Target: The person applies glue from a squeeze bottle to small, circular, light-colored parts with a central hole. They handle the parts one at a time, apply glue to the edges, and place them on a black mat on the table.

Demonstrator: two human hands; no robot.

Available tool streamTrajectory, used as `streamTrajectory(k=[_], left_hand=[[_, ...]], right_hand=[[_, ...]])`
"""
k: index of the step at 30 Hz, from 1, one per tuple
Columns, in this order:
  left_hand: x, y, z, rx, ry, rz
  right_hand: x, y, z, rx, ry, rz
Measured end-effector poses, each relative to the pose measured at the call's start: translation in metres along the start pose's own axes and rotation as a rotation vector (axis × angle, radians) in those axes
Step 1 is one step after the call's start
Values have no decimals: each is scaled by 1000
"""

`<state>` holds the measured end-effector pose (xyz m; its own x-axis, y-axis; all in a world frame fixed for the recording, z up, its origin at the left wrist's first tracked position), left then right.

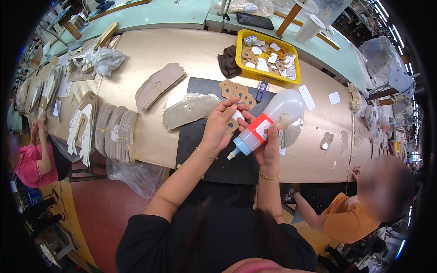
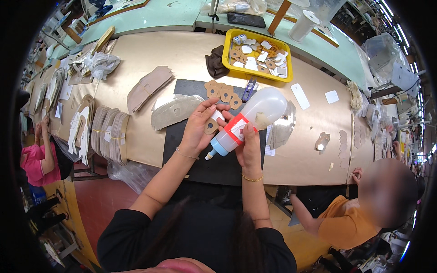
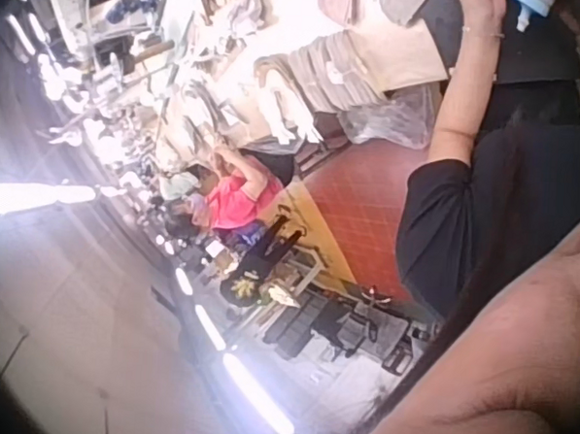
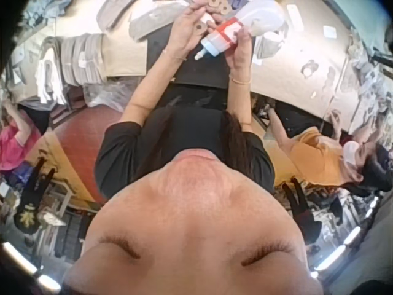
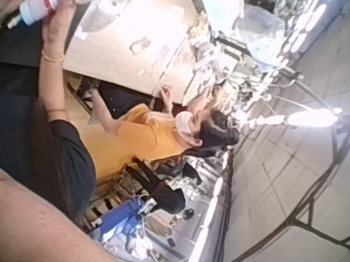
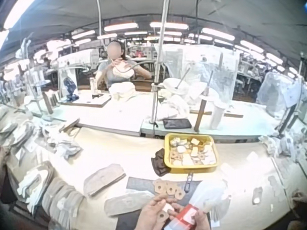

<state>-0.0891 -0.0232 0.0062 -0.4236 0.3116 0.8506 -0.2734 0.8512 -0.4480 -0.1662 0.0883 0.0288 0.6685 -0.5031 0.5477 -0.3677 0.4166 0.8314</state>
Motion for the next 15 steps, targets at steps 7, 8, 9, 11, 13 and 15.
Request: streamTrajectory(k=[7, 8, 9, 11, 13, 15], left_hand=[[-2, 1, -2, -91, -70, -135], [-5, 2, -2, -106, -82, -156], [-7, 3, -3, -121, -95, -177], [-11, 2, -4, -152, -50, -195], [-12, 2, -4, -171, -38, -195], [-12, 2, -4, -202, -104, -173]], right_hand=[[2, -2, 0, -9, 40, -19], [2, -1, 0, -13, 43, -25], [3, -1, 0, -16, 48, -39], [2, 2, 1, 15, 21, 29], [1, 5, 2, 32, -3, 69], [-1, 7, 3, 39, -28, 95]])
Point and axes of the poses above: each hand's wrist, its own z-axis towards the middle knuckle, its own x-axis out of the palm, y = z × x, the point moved 2 cm from there along z, towards the middle knuckle, and after that the axes turned 13 degrees about -x, right-handed, at the moved point
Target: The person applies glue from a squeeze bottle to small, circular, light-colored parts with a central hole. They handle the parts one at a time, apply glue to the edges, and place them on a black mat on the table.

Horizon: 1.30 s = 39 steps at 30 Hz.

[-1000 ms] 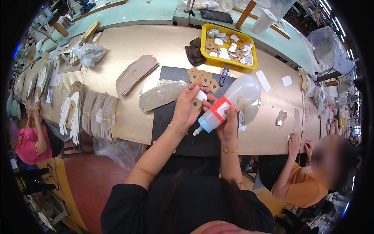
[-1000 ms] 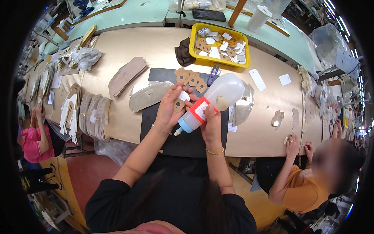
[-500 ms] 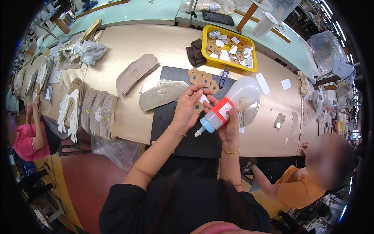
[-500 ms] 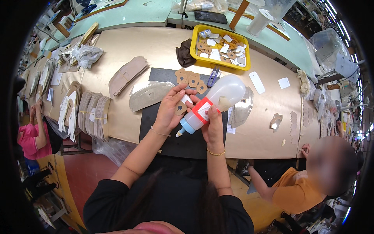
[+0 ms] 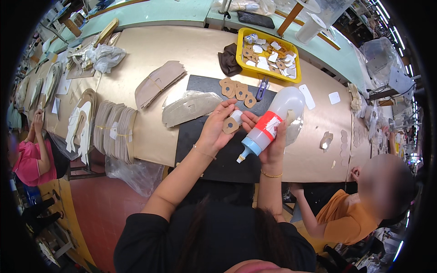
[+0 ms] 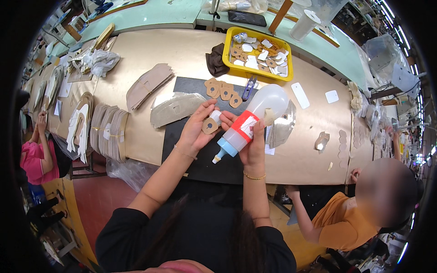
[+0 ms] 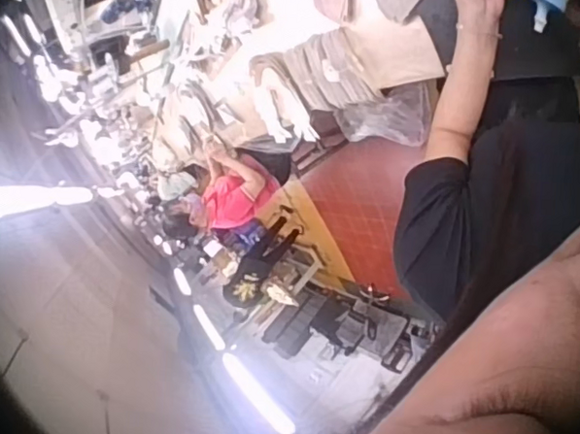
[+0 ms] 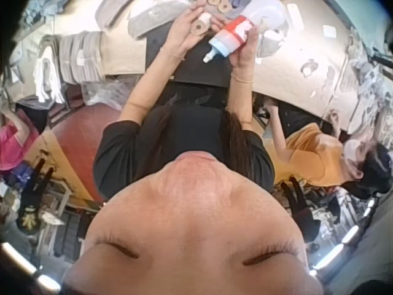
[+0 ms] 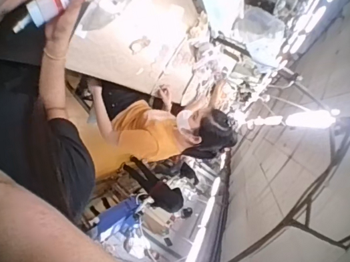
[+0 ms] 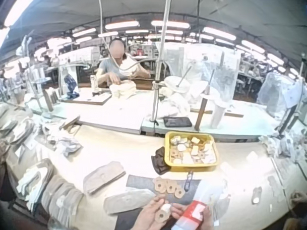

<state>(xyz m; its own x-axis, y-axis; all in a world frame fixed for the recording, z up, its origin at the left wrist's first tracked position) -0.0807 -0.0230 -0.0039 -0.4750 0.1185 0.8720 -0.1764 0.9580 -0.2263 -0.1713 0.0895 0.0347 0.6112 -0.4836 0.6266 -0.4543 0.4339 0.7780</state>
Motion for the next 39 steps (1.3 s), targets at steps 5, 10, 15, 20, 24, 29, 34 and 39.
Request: streamTrajectory(k=[5, 10, 15, 20, 24, 29, 34, 39], left_hand=[[8, 4, -1, -105, 95, 8], [2, 4, 0, -74, 17, 31], [0, 3, 4, -37, 1, 69], [1, 1, 1, -27, -55, 112], [2, 0, 2, -5, -140, 210], [4, 2, 5, -43, -50, 217], [-1, 4, 4, -162, 53, -19], [-2, 5, 5, -193, 2, -125]], right_hand=[[-3, 2, 5, -18, -19, 115], [-6, 5, 5, -20, 18, -9], [-6, 3, 5, -18, 2, 32], [-7, 2, 4, -15, -24, 64], [-6, 5, 3, -9, 22, 60], [-6, 4, 4, 29, 5, 33], [-8, 5, 6, 20, -28, 133], [-9, 14, 7, -80, 19, 132]])
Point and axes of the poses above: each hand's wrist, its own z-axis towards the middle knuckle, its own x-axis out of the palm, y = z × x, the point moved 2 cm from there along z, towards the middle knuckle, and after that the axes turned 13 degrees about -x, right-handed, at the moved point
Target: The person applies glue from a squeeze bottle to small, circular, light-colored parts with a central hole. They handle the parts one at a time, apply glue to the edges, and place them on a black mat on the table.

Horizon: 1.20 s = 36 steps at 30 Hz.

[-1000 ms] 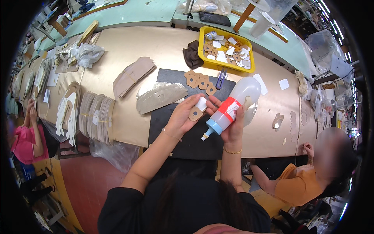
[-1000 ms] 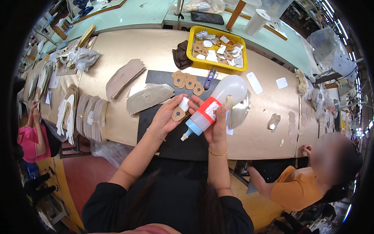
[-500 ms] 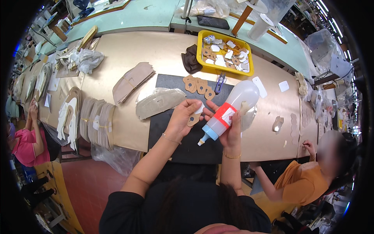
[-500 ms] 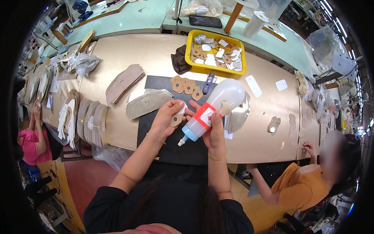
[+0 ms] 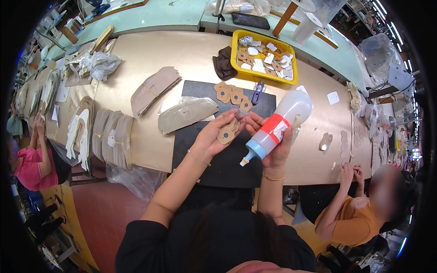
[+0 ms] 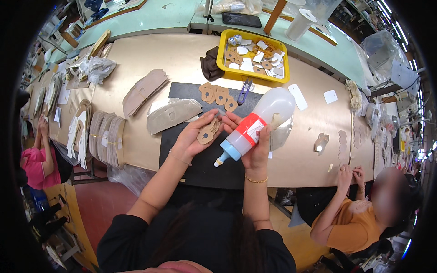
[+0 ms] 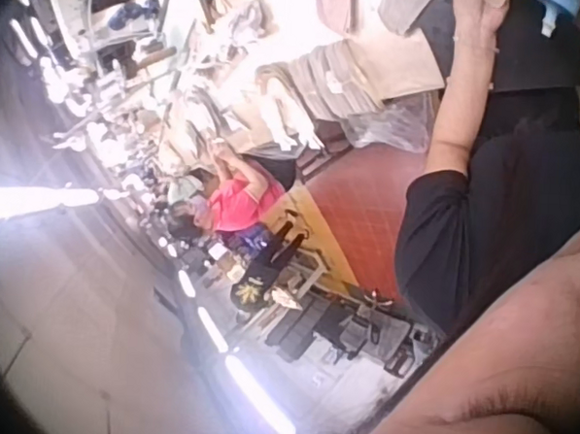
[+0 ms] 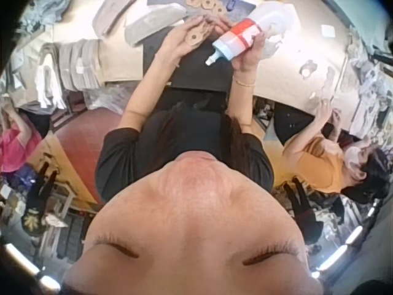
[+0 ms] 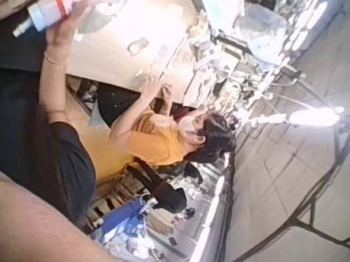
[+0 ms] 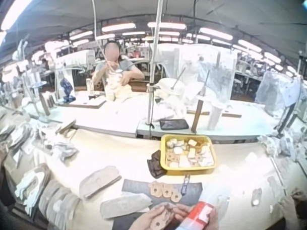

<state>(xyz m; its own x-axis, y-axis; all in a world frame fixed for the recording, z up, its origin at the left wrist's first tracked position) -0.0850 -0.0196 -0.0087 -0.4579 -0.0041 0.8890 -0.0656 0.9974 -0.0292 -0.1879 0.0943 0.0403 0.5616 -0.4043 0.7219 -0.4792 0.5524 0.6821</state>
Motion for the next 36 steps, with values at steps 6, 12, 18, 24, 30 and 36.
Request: streamTrajectory(k=[6, 12, 18, 24, 30, 36], left_hand=[[8, -1, -2, -25, 75, -46], [5, 1, -2, -6, 53, 8], [-1, -7, 3, 31, 64, -15], [14, -4, -4, -64, 21, -35], [14, -3, -7, -31, -68, 25], [8, -3, 0, -4, 123, 93]], right_hand=[[5, -6, -6, 10, 146, -153], [2, -14, -14, 157, 178, -288], [0, -6, -14, 85, 229, -363], [-3, -16, -13, 64, 216, -399], [-18, -19, -16, 125, 230, -484], [-16, -21, -17, 79, 199, -528]])
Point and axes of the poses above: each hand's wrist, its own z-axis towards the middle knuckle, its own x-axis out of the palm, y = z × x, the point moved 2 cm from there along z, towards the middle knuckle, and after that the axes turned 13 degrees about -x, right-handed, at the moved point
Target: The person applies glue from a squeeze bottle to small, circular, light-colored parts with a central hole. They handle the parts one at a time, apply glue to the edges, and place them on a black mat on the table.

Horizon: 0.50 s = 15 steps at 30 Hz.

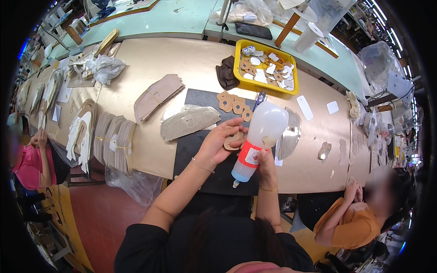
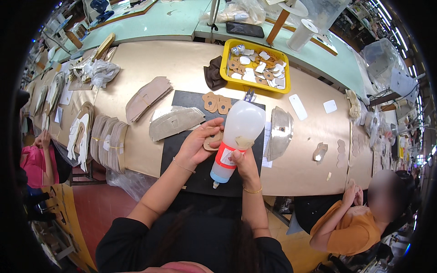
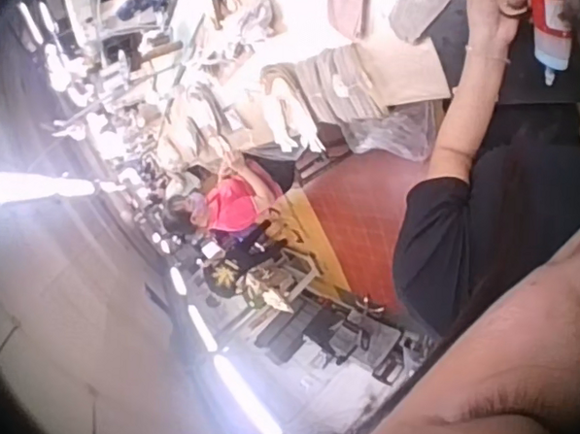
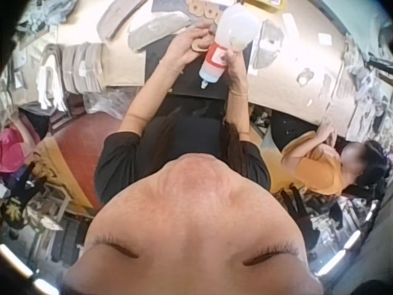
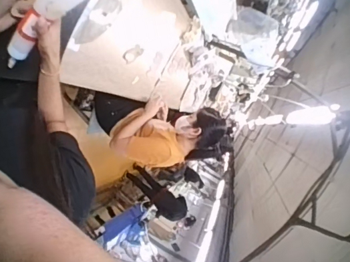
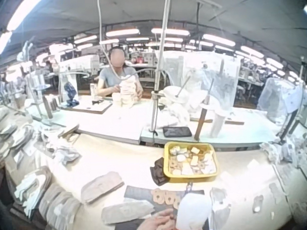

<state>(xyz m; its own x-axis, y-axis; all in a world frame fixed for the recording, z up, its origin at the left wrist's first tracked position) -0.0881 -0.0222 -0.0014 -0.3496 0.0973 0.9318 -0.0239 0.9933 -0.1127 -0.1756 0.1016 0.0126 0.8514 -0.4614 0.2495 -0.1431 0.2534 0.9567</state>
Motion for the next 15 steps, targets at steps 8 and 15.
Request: streamTrajectory(k=[8, 15], left_hand=[[-3, -4, -2, 72, -145, -27], [-1, -3, -5, -13, 88, -20]], right_hand=[[7, 28, 3, -110, 10, 22], [11, 22, 11, -39, 38, 36]])
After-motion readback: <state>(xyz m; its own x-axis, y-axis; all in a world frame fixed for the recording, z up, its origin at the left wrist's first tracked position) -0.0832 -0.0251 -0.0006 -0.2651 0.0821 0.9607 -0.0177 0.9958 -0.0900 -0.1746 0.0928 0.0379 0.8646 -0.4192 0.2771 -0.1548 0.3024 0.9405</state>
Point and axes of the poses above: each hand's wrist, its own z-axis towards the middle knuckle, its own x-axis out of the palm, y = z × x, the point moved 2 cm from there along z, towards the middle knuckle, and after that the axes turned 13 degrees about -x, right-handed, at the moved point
